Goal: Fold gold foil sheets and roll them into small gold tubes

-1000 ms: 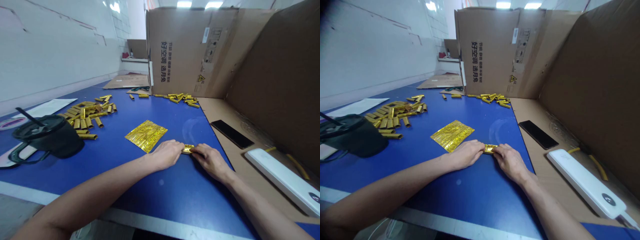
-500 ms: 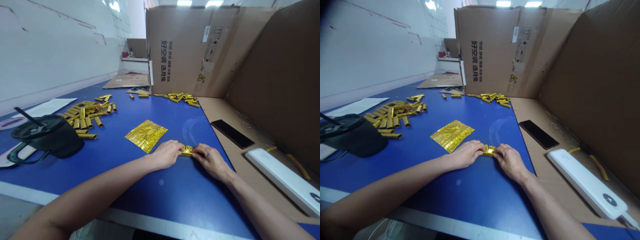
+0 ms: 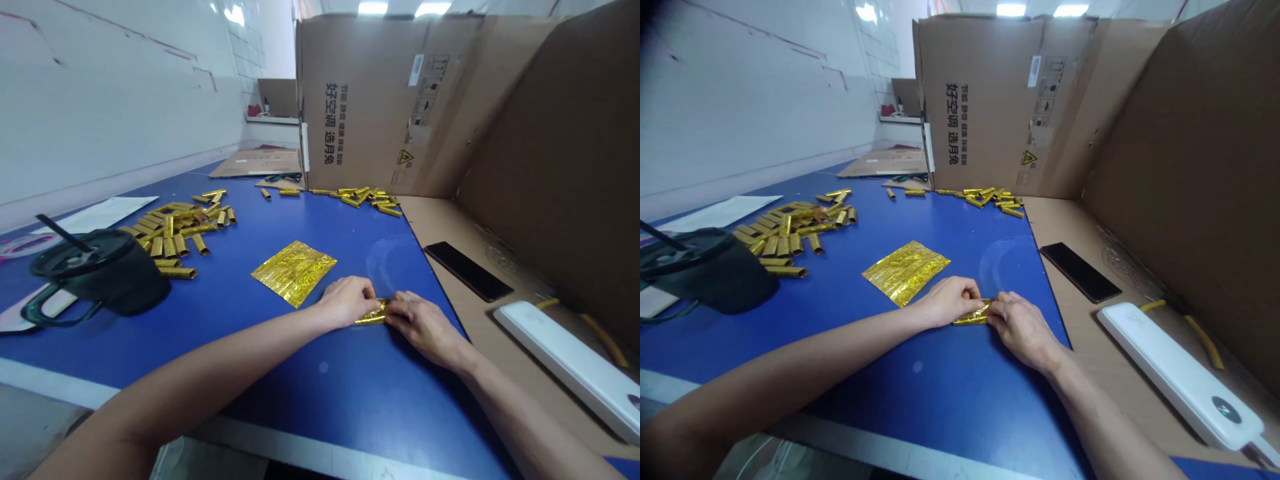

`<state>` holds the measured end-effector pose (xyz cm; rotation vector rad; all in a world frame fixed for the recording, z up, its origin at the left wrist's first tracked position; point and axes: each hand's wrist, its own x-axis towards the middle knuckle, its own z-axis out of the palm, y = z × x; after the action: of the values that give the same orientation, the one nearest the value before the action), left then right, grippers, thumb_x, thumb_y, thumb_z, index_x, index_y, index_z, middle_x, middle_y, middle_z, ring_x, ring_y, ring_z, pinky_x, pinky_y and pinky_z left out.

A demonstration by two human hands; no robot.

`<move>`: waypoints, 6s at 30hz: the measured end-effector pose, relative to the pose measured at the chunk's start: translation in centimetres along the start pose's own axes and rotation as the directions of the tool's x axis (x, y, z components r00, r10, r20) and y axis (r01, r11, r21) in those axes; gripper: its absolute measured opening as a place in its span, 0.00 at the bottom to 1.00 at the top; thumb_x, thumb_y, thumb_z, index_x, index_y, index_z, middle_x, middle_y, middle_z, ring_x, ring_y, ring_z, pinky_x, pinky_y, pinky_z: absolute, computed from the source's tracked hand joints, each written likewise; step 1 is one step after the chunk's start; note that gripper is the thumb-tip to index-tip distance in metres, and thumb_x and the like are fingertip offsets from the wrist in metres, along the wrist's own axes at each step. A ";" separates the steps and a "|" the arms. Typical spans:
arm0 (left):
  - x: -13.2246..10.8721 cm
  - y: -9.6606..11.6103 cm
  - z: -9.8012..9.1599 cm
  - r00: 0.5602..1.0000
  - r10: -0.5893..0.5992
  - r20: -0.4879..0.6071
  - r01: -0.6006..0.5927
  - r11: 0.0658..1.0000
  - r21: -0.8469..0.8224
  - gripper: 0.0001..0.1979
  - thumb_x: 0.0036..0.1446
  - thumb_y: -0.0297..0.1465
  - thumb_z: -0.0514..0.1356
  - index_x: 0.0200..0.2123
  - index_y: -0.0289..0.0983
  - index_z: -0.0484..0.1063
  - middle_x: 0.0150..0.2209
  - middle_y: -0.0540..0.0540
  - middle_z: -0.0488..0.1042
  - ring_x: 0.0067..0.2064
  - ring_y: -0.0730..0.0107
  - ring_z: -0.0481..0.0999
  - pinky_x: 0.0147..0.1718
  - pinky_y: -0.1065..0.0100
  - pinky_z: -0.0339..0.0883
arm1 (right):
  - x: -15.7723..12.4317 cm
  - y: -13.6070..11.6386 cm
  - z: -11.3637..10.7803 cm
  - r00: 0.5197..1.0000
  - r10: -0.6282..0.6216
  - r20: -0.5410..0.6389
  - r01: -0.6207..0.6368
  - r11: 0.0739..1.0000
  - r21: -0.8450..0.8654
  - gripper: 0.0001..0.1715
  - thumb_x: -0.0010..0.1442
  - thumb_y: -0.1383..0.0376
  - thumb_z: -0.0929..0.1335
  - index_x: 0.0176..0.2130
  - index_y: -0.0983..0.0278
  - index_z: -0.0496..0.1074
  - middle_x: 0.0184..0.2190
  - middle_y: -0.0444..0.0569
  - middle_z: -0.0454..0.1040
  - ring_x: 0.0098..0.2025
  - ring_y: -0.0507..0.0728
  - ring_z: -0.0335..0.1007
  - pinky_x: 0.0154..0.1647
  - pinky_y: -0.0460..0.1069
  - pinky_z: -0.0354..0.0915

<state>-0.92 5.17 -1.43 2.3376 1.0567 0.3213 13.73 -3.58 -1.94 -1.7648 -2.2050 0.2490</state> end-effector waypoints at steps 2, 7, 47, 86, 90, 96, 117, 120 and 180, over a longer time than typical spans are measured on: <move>0.2 0.4 0.1 0.999 -0.036 0.012 0.036 0.999 0.016 0.08 0.46 0.37 0.56 0.27 0.41 0.73 0.26 0.52 0.73 0.29 0.71 0.70 0.25 0.73 0.57 | 0.0 -0.1 -0.1 1.000 -0.009 0.006 0.009 1.000 -0.007 0.10 0.58 0.66 0.60 0.30 0.61 0.69 0.27 0.46 0.66 0.33 0.54 0.61 0.34 0.47 0.58; 0.7 1.0 0.2 0.992 -0.114 0.049 0.110 0.991 0.071 0.10 0.48 0.36 0.53 0.25 0.40 0.73 0.25 0.50 0.73 0.29 0.69 0.71 0.26 0.71 0.60 | -0.2 -0.2 -0.2 1.000 -0.020 0.003 0.019 1.000 0.003 0.10 0.58 0.66 0.60 0.29 0.61 0.69 0.28 0.46 0.67 0.33 0.54 0.61 0.34 0.48 0.58; 1.3 -1.1 -1.3 0.979 0.106 0.174 -0.126 0.986 0.109 0.08 0.45 0.35 0.58 0.28 0.38 0.70 0.27 0.51 0.72 0.28 0.73 0.69 0.24 0.75 0.57 | 4.3 2.0 -0.4 0.937 0.215 0.275 -0.315 0.862 0.397 0.05 0.46 0.66 0.63 0.23 0.65 0.67 0.17 0.42 0.65 0.19 0.48 0.59 0.20 0.43 0.58; -1.0 0.9 -0.1 0.998 0.016 0.060 -0.034 0.953 0.301 0.08 0.50 0.32 0.53 0.31 0.36 0.69 0.35 0.42 0.72 0.36 0.59 0.73 0.31 0.67 0.62 | 3.0 1.0 0.4 0.990 0.140 -0.011 -0.137 0.980 0.142 0.04 0.51 0.66 0.62 0.26 0.62 0.65 0.23 0.43 0.68 0.26 0.52 0.62 0.27 0.46 0.54; -1.4 0.4 0.2 0.999 0.004 0.035 -0.011 0.978 0.207 0.07 0.49 0.31 0.53 0.31 0.38 0.69 0.30 0.46 0.73 0.34 0.64 0.72 0.31 0.70 0.61 | 2.9 0.9 0.5 0.996 0.067 -0.052 -0.057 0.984 0.166 0.05 0.51 0.68 0.62 0.25 0.63 0.64 0.24 0.44 0.68 0.27 0.52 0.62 0.28 0.46 0.55; -0.8 -0.8 0.1 0.996 -0.028 0.081 0.040 0.987 -0.154 0.08 0.44 0.29 0.57 0.30 0.35 0.71 0.22 0.51 0.69 0.26 0.73 0.67 0.24 0.74 0.57 | 2.6 0.3 -0.1 0.994 0.004 -0.108 0.027 0.960 0.280 0.05 0.52 0.68 0.62 0.25 0.63 0.64 0.23 0.44 0.66 0.26 0.51 0.61 0.27 0.46 0.56; -1.7 0.1 0.0 0.989 0.033 0.145 0.074 0.741 -0.667 0.05 0.38 0.19 0.53 0.20 0.33 0.65 0.15 0.56 0.61 0.17 0.82 0.57 0.18 0.77 0.50 | 2.7 0.6 -0.9 0.990 0.119 -0.077 -0.056 0.823 0.565 0.13 0.50 0.57 0.65 0.29 0.65 0.72 0.26 0.46 0.69 0.29 0.53 0.63 0.30 0.48 0.59; -1.6 -0.1 0.1 0.993 0.061 0.098 0.013 0.783 -0.623 0.04 0.39 0.20 0.54 0.21 0.33 0.66 0.18 0.54 0.64 0.20 0.81 0.60 0.20 0.77 0.53 | 2.6 0.5 -0.9 0.990 0.138 0.015 -0.115 0.755 0.646 0.15 0.51 0.56 0.65 0.24 0.65 0.68 0.19 0.42 0.64 0.22 0.49 0.57 0.23 0.45 0.55; -2.9 2.6 0.1 0.984 -0.003 0.180 0.155 0.522 -0.839 0.07 0.56 0.26 0.49 0.36 0.31 0.65 0.22 0.48 0.71 0.17 0.79 0.70 0.15 0.79 0.60 | 2.8 -0.7 -0.3 0.726 0.512 -0.458 0.223 0.455 0.862 0.10 0.48 0.61 0.69 0.22 0.64 0.68 0.15 0.40 0.65 0.16 0.48 0.59 0.17 0.45 0.57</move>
<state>-1.14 1.56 0.00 1.3675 0.6721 0.4787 12.68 -1.05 -1.07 -1.1149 -0.9764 0.5701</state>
